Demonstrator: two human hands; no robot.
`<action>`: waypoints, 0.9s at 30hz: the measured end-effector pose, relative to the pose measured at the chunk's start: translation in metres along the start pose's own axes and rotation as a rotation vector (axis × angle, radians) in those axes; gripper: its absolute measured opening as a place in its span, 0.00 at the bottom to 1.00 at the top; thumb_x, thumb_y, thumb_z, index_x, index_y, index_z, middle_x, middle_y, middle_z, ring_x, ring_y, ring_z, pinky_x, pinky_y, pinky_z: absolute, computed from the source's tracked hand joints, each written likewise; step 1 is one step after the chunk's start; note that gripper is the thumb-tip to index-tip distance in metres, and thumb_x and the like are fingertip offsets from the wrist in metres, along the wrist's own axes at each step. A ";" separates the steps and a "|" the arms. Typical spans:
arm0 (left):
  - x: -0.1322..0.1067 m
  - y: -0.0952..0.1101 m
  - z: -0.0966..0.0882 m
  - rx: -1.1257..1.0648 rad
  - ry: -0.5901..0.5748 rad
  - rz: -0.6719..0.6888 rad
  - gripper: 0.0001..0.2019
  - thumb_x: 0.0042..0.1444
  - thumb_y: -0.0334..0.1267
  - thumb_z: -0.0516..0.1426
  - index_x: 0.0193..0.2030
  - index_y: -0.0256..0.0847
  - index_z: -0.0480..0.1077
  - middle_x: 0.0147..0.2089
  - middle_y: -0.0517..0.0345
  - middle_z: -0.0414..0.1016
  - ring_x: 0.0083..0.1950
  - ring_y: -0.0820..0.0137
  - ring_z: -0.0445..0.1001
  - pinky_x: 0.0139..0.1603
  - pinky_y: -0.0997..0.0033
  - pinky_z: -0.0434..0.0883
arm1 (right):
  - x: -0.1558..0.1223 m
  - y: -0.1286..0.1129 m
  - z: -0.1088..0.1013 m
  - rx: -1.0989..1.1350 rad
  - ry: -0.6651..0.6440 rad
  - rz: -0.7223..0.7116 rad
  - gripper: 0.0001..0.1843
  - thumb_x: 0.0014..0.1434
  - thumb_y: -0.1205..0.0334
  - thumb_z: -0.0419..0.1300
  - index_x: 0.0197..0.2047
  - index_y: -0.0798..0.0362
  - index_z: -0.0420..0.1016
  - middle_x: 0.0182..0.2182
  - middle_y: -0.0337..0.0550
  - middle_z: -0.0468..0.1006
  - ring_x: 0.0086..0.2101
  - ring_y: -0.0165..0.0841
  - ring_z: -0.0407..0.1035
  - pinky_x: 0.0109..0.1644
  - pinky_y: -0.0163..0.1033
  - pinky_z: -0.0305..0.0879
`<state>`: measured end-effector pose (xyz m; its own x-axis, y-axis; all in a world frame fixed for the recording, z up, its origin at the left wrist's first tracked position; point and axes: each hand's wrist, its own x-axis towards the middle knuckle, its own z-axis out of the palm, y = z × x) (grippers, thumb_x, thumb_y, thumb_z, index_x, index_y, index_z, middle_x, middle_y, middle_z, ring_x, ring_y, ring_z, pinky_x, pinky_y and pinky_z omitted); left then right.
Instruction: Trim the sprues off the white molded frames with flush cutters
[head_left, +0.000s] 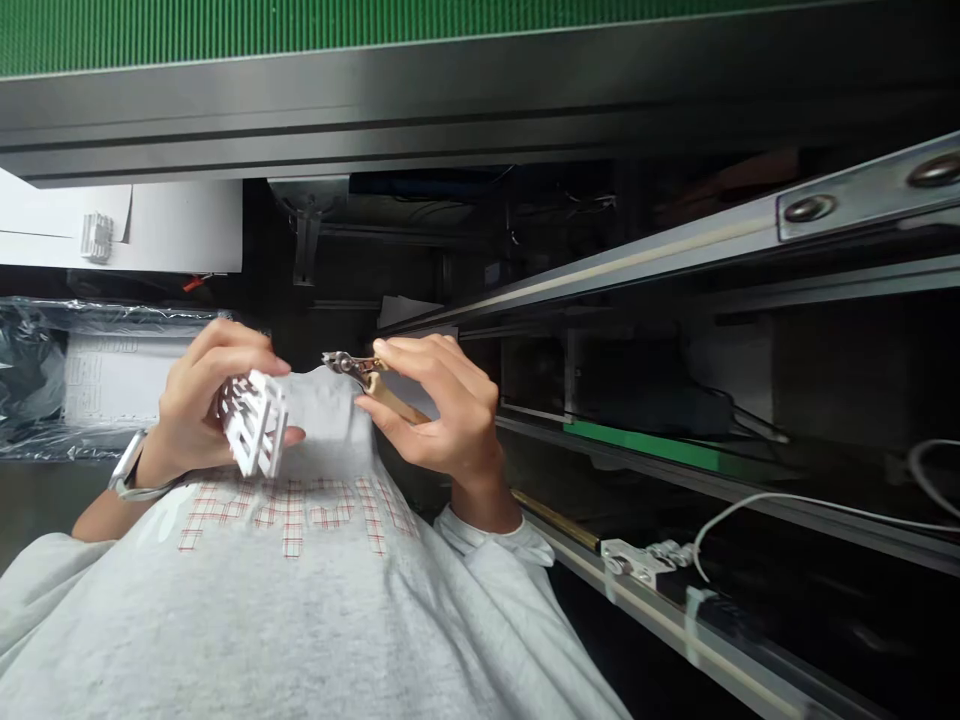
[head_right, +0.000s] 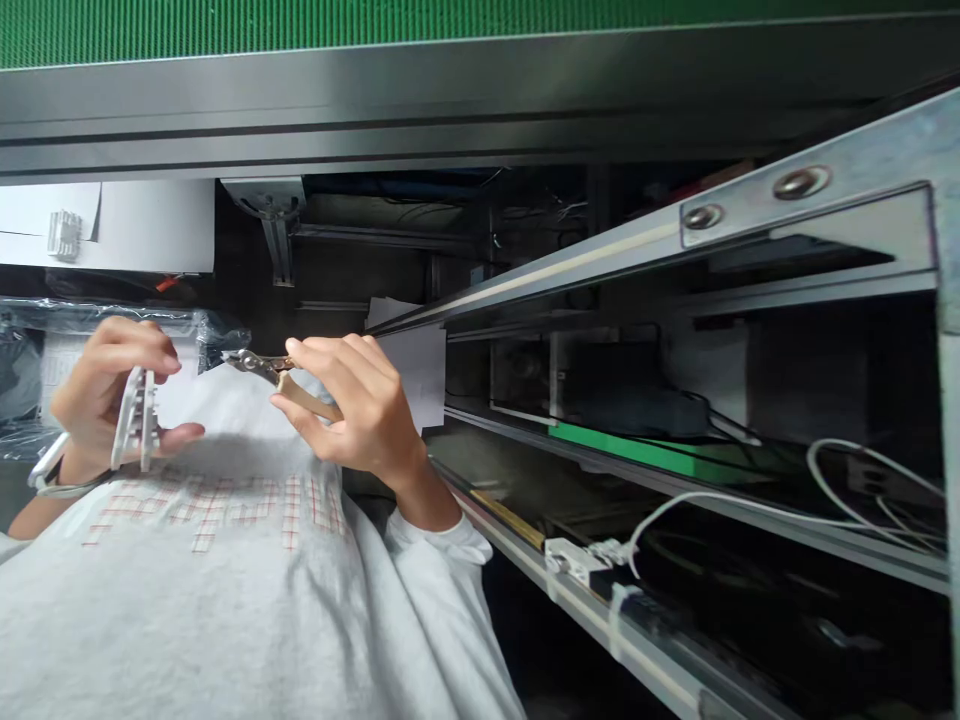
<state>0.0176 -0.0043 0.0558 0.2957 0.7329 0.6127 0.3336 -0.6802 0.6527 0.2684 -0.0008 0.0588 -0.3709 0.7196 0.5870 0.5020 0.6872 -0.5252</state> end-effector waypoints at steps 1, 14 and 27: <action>0.000 0.000 0.002 0.005 0.021 0.049 0.21 0.58 0.48 0.69 0.54 0.44 0.72 0.44 0.55 0.76 0.39 0.68 0.75 0.37 0.66 0.73 | 0.000 -0.001 0.000 -0.010 -0.013 -0.006 0.17 0.62 0.60 0.67 0.53 0.54 0.75 0.41 0.50 0.85 0.39 0.41 0.80 0.41 0.47 0.75; -0.006 -0.009 0.003 0.336 -0.089 0.151 0.11 0.63 0.33 0.64 0.51 0.45 0.73 0.56 0.50 0.78 0.44 0.65 0.80 0.39 0.65 0.76 | -0.009 -0.001 0.002 -0.076 -0.016 0.019 0.18 0.64 0.57 0.66 0.54 0.55 0.73 0.41 0.50 0.85 0.38 0.41 0.79 0.41 0.46 0.73; -0.011 -0.010 0.014 0.424 -0.056 -0.179 0.28 0.54 0.41 0.69 0.59 0.44 0.67 0.53 0.46 0.72 0.54 0.52 0.73 0.55 0.49 0.74 | -0.014 -0.023 0.009 -0.053 0.024 0.145 0.15 0.63 0.59 0.66 0.50 0.54 0.71 0.35 0.47 0.83 0.33 0.36 0.79 0.34 0.40 0.76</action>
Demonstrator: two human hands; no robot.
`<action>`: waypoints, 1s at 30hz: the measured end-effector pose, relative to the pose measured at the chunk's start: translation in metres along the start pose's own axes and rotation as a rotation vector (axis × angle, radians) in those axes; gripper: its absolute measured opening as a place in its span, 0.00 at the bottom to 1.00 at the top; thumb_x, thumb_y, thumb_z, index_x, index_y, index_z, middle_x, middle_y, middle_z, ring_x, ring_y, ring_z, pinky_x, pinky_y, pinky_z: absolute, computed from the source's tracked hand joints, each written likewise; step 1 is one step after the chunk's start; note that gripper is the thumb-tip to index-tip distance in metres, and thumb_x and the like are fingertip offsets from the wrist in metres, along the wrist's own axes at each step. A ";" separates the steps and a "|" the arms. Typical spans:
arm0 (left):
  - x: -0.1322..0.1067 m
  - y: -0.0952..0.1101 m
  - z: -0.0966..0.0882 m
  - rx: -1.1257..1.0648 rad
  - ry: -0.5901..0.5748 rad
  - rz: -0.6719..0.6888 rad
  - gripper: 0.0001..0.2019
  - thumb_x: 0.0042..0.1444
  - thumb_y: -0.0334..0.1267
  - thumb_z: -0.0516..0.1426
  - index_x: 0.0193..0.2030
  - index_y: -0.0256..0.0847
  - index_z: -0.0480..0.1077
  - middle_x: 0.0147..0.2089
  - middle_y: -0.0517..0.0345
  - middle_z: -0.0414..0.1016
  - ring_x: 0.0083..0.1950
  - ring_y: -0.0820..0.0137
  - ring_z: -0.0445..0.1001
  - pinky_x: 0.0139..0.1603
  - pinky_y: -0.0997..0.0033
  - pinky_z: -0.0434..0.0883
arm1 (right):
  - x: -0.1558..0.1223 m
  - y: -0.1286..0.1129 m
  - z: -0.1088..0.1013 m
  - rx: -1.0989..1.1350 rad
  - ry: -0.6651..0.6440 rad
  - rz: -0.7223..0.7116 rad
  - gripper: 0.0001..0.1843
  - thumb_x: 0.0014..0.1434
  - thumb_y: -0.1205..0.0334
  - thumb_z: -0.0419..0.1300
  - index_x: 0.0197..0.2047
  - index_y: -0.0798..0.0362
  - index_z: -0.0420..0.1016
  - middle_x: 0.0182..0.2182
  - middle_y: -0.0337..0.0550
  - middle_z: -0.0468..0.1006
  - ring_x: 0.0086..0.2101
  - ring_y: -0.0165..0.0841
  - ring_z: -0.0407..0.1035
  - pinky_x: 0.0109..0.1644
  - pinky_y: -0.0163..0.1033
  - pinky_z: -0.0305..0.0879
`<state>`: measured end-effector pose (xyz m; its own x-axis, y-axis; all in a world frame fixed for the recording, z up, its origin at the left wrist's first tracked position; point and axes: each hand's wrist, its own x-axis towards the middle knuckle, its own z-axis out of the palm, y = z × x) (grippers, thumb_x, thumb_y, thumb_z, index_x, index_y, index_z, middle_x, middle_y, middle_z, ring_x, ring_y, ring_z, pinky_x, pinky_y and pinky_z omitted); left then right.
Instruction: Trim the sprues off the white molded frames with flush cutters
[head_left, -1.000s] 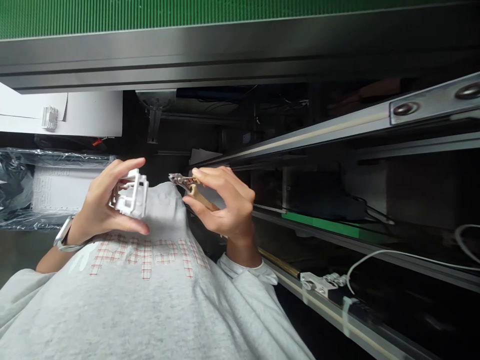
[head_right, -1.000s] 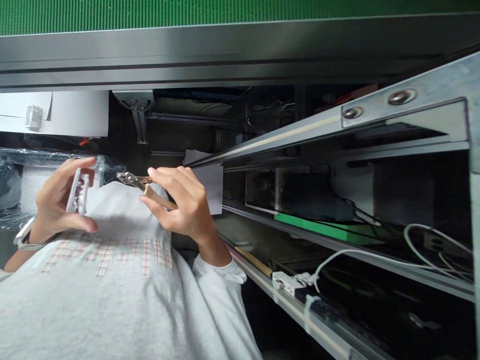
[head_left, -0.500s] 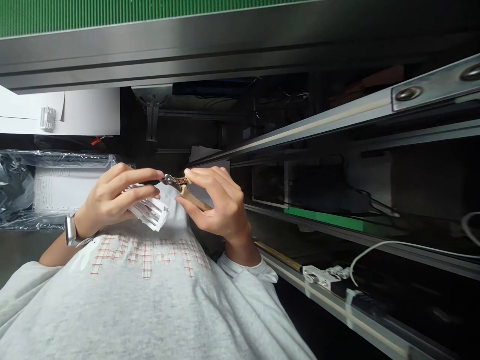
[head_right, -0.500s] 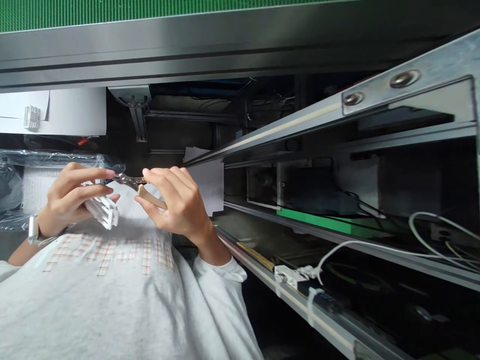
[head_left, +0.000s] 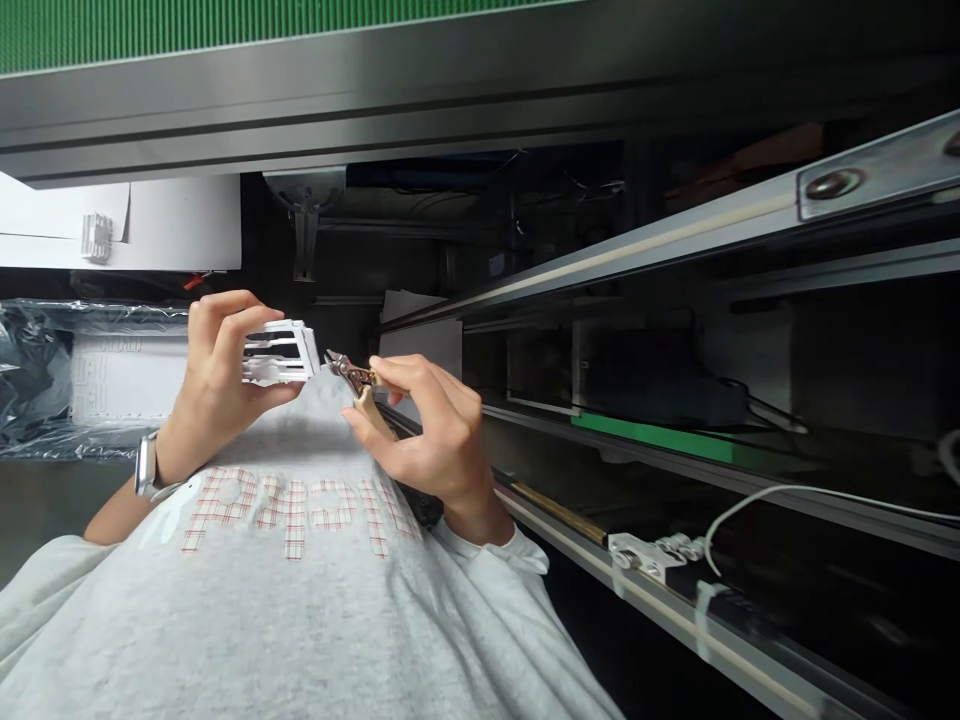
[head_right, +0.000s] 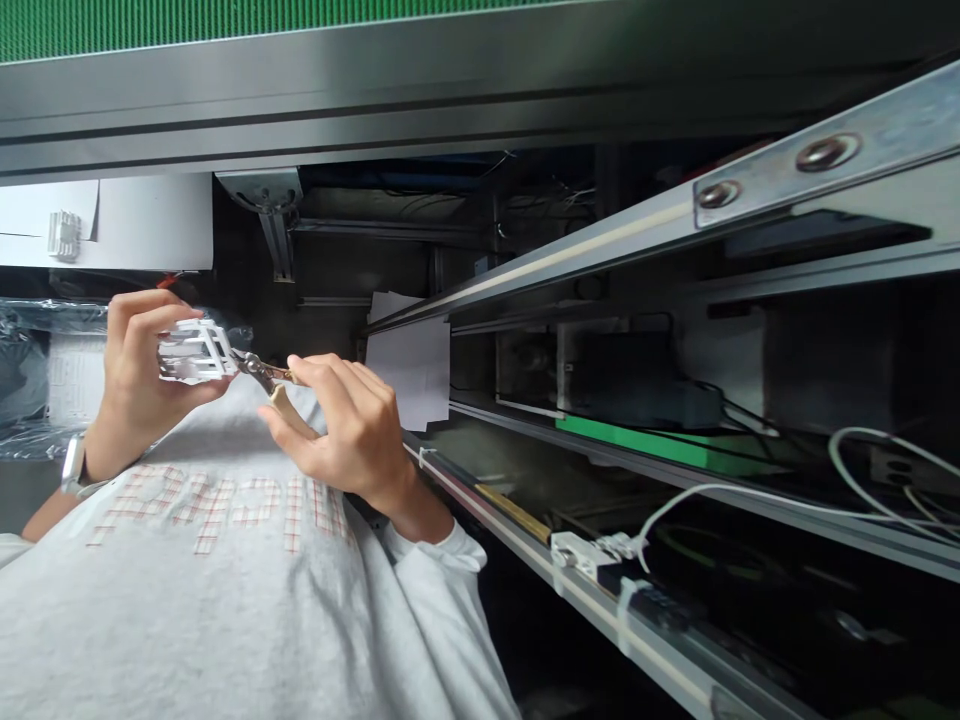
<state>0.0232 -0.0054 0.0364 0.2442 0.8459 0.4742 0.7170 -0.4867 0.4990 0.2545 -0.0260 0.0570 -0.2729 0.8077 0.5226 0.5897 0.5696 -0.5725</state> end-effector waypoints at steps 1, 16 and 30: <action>0.000 0.001 0.001 0.020 0.008 -0.005 0.27 0.55 0.43 0.69 0.59 0.44 0.67 0.52 0.46 0.72 0.53 0.52 0.73 0.54 0.49 0.73 | -0.001 -0.002 0.000 0.007 -0.006 0.013 0.14 0.63 0.59 0.66 0.49 0.54 0.71 0.34 0.46 0.82 0.33 0.35 0.79 0.33 0.39 0.76; -0.001 0.003 0.006 0.170 0.106 -0.066 0.27 0.56 0.39 0.69 0.62 0.48 0.70 0.52 0.50 0.73 0.51 0.56 0.73 0.55 0.53 0.68 | 0.002 -0.022 0.009 -0.058 -0.072 0.154 0.11 0.64 0.58 0.65 0.44 0.54 0.70 0.33 0.43 0.82 0.29 0.31 0.77 0.27 0.35 0.72; 0.002 0.002 0.003 0.217 0.128 -0.052 0.29 0.58 0.36 0.67 0.65 0.55 0.68 0.50 0.51 0.73 0.49 0.56 0.73 0.49 0.49 0.71 | 0.007 -0.025 0.014 -0.035 -0.076 0.193 0.10 0.64 0.59 0.65 0.44 0.53 0.71 0.31 0.41 0.82 0.29 0.31 0.77 0.26 0.35 0.71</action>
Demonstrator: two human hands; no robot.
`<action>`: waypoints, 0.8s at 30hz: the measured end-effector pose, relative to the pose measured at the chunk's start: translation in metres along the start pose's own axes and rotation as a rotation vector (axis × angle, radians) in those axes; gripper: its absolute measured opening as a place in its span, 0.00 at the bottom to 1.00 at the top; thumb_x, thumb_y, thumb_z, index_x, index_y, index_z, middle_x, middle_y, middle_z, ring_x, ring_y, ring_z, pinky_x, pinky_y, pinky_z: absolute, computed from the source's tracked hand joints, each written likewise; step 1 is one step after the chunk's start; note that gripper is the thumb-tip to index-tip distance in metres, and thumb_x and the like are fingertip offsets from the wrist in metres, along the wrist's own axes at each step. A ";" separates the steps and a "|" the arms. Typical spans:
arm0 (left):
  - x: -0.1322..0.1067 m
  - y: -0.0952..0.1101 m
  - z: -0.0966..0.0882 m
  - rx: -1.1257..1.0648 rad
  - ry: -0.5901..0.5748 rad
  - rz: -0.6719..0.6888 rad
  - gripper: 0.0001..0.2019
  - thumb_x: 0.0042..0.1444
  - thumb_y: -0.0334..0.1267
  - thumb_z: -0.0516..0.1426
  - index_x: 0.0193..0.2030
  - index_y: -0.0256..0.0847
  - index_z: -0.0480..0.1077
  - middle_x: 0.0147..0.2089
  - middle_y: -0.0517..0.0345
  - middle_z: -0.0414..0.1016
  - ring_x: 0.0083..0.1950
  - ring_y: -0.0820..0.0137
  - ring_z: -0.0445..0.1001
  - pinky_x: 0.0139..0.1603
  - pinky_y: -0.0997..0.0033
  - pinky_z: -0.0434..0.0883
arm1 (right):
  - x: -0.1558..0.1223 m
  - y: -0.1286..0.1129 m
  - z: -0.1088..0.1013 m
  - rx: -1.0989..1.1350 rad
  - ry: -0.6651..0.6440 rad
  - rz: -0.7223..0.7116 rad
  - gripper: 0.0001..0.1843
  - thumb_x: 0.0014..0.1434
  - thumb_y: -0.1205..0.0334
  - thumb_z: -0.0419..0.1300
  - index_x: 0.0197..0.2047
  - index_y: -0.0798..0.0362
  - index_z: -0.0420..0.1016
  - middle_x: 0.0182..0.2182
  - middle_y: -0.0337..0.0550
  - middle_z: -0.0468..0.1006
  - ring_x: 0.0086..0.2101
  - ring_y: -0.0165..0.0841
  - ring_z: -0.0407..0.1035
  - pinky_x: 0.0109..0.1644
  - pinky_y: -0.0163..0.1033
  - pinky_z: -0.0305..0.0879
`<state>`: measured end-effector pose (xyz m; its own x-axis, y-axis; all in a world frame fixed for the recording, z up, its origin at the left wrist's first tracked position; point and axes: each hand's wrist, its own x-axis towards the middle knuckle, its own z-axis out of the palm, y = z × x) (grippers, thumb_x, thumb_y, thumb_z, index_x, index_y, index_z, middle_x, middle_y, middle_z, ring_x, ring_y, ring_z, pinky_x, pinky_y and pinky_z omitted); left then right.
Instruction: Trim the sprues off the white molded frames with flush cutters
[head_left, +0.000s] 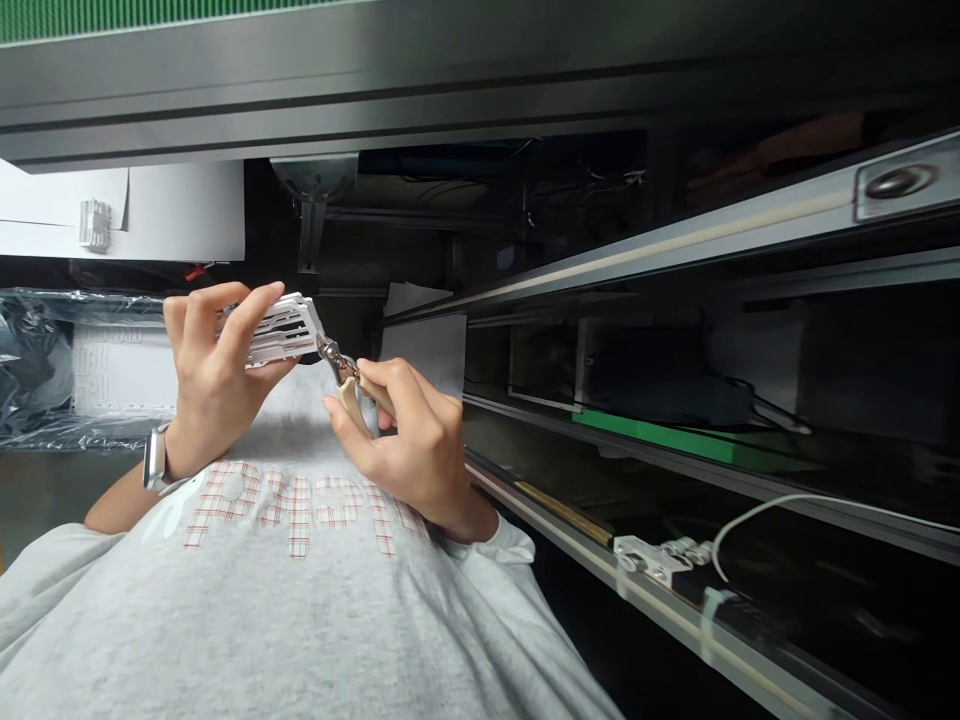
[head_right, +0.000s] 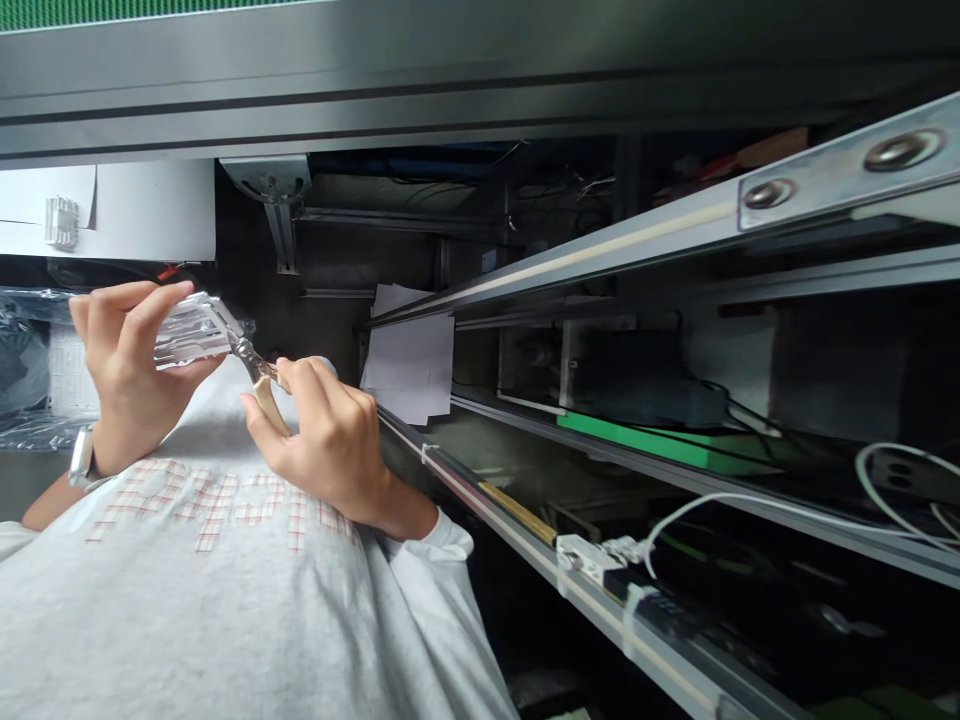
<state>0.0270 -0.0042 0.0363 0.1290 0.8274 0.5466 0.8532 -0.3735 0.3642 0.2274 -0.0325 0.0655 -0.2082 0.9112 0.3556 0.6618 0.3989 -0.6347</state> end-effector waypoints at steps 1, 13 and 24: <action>0.000 0.000 -0.001 0.017 -0.010 0.005 0.29 0.59 0.36 0.67 0.65 0.55 0.67 0.50 0.50 0.74 0.49 0.56 0.73 0.50 0.49 0.72 | 0.000 0.000 0.000 0.000 0.000 -0.001 0.09 0.64 0.59 0.65 0.44 0.53 0.71 0.31 0.41 0.82 0.29 0.32 0.77 0.27 0.35 0.71; -0.001 0.000 -0.004 0.055 -0.040 -0.017 0.22 0.64 0.40 0.63 0.64 0.51 0.68 0.50 0.51 0.75 0.52 0.57 0.75 0.52 0.45 0.73 | -0.001 0.000 0.006 0.037 0.019 -0.005 0.08 0.64 0.61 0.65 0.44 0.54 0.73 0.32 0.42 0.84 0.26 0.29 0.75 0.27 0.34 0.73; -0.002 -0.005 -0.001 -0.006 0.007 -0.012 0.26 0.60 0.41 0.67 0.64 0.51 0.68 0.50 0.49 0.76 0.49 0.55 0.75 0.52 0.42 0.72 | -0.002 0.000 0.005 0.116 0.047 0.094 0.11 0.59 0.59 0.68 0.43 0.51 0.73 0.31 0.39 0.83 0.25 0.29 0.76 0.27 0.34 0.75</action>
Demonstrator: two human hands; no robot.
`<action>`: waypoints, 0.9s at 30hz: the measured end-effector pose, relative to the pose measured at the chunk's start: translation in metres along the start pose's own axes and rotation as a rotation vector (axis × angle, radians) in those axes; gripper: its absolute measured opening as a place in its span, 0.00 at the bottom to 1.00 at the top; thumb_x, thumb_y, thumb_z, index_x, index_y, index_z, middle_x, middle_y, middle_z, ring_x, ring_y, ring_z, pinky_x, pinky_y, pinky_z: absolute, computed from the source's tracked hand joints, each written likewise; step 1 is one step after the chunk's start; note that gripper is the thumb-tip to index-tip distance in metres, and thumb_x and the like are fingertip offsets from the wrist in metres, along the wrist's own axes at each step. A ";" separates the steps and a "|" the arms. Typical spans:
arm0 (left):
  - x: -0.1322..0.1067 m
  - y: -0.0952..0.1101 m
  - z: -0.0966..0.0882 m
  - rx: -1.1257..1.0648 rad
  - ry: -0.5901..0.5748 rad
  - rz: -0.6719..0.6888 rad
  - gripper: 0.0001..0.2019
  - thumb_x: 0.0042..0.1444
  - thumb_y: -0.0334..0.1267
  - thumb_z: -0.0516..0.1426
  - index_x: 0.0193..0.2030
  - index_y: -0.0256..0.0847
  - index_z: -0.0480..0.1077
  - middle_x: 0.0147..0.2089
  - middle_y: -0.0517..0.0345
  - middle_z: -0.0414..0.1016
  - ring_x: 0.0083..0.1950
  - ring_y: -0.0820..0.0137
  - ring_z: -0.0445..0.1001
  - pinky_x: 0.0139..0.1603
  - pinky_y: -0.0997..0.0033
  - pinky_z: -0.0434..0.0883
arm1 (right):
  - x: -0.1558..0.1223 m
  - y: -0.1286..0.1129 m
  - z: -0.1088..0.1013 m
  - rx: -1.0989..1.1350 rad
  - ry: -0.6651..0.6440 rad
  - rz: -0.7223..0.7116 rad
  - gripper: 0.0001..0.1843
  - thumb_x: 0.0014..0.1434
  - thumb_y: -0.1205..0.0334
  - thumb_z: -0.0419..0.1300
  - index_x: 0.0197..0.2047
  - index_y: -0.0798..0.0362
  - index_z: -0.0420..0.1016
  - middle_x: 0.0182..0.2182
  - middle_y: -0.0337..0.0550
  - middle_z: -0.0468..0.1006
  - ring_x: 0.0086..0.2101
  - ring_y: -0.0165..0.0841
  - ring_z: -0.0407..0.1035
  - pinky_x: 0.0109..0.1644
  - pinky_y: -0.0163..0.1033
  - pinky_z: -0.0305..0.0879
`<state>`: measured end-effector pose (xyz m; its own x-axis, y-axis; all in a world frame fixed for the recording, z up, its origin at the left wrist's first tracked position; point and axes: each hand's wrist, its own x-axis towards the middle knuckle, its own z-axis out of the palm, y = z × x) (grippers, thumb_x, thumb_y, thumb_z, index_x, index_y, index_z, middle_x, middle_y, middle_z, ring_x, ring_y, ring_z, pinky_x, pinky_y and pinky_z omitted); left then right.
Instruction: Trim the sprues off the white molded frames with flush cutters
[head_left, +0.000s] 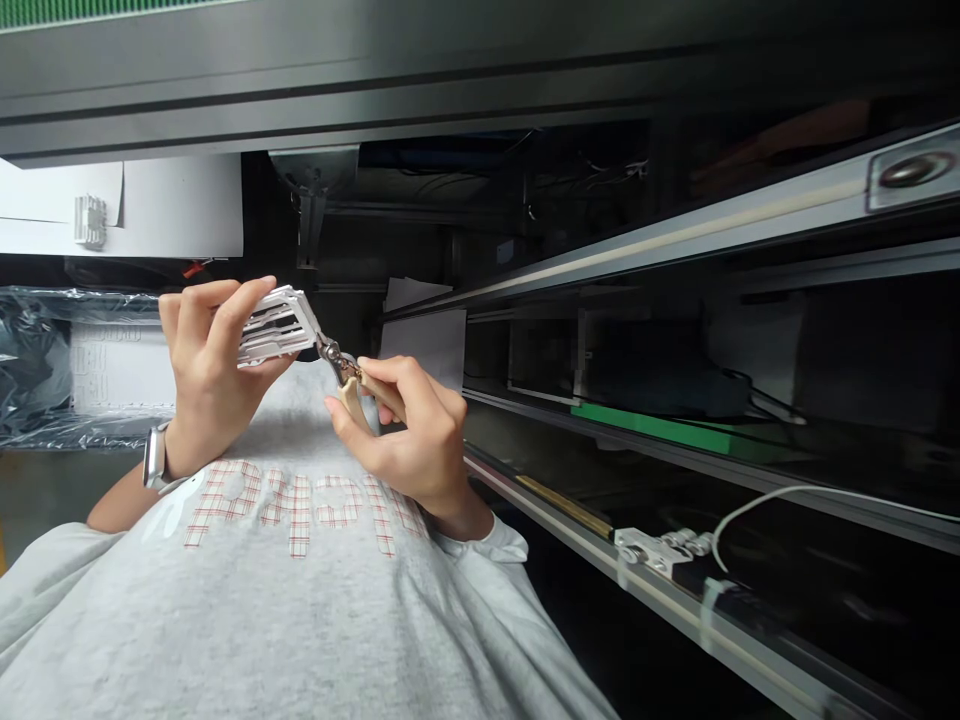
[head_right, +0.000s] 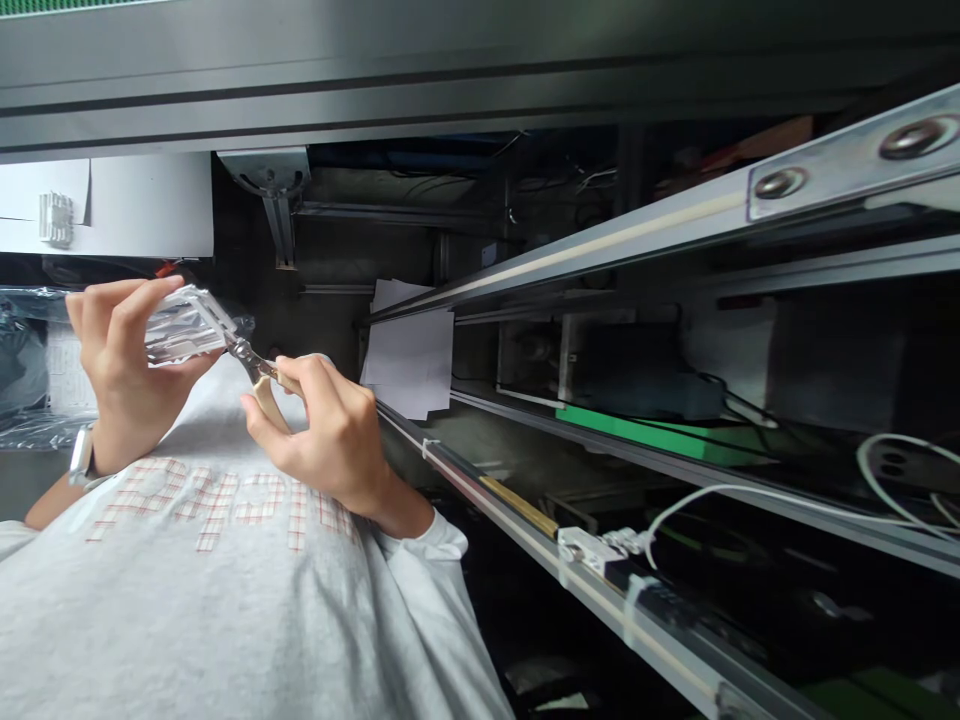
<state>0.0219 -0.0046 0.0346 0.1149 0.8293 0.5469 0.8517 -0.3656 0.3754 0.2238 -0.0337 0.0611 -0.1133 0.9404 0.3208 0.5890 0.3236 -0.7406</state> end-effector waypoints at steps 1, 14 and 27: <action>0.000 0.000 -0.001 0.005 -0.012 -0.002 0.26 0.61 0.41 0.66 0.65 0.53 0.67 0.50 0.50 0.75 0.49 0.55 0.75 0.52 0.43 0.72 | 0.000 -0.001 0.000 -0.004 0.000 -0.002 0.11 0.59 0.59 0.68 0.43 0.51 0.73 0.31 0.39 0.83 0.26 0.29 0.76 0.28 0.34 0.75; -0.001 -0.001 0.000 -0.053 -0.016 0.022 0.29 0.59 0.40 0.68 0.65 0.52 0.67 0.50 0.50 0.76 0.49 0.58 0.74 0.51 0.50 0.70 | 0.001 0.001 0.004 -0.121 0.027 -0.055 0.10 0.61 0.59 0.67 0.43 0.52 0.72 0.33 0.41 0.85 0.30 0.33 0.80 0.30 0.36 0.76; 0.001 -0.003 -0.002 -0.020 -0.037 0.042 0.28 0.60 0.38 0.67 0.65 0.49 0.66 0.51 0.50 0.76 0.49 0.59 0.74 0.51 0.49 0.71 | 0.002 -0.002 0.007 -0.119 0.032 -0.049 0.10 0.62 0.59 0.67 0.43 0.52 0.72 0.33 0.42 0.85 0.31 0.33 0.80 0.32 0.36 0.76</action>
<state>0.0185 -0.0037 0.0357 0.1699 0.8280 0.5343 0.8356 -0.4084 0.3673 0.2167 -0.0321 0.0590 -0.1194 0.9193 0.3751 0.6744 0.3523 -0.6489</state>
